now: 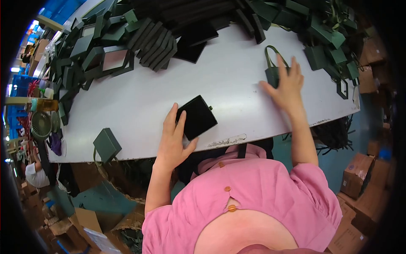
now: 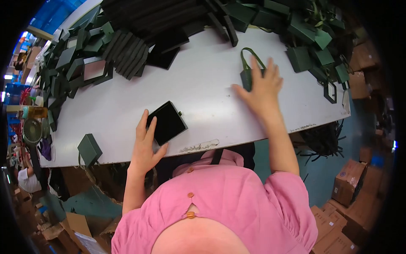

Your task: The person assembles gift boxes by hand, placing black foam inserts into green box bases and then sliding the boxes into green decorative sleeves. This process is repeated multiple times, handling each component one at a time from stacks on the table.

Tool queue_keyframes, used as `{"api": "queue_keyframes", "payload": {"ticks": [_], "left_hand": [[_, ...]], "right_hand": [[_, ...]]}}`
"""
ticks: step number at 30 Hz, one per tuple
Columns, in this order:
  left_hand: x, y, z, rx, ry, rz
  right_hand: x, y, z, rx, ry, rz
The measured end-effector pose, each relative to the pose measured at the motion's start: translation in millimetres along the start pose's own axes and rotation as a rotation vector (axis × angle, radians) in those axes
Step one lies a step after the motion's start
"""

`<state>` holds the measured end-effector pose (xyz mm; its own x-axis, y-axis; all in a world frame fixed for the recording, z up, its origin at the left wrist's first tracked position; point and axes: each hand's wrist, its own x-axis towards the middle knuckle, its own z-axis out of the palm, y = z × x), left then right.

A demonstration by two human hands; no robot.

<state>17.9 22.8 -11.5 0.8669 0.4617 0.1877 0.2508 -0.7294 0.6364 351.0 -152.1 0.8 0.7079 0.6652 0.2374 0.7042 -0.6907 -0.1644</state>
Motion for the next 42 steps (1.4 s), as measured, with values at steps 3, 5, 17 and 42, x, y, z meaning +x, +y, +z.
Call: {"api": "queue_keyframes", "payload": {"ticks": [3,5,17,42], "left_hand": [[-3,-5,-10,0.163,0.035,0.010],[-8,-22,-15,0.241,0.113,0.026],[-3,3,-11,0.425,0.211,-0.257],[27,17,26,0.071,0.181,0.004]], "right_hand": [[1,14,-13,0.267,-0.163,-0.021],[-8,6,-26,0.421,-0.204,-0.278],[-3,-79,-18,0.294,-0.259,-0.631],[-68,-43,-6,0.391,-0.231,-0.694]]}}
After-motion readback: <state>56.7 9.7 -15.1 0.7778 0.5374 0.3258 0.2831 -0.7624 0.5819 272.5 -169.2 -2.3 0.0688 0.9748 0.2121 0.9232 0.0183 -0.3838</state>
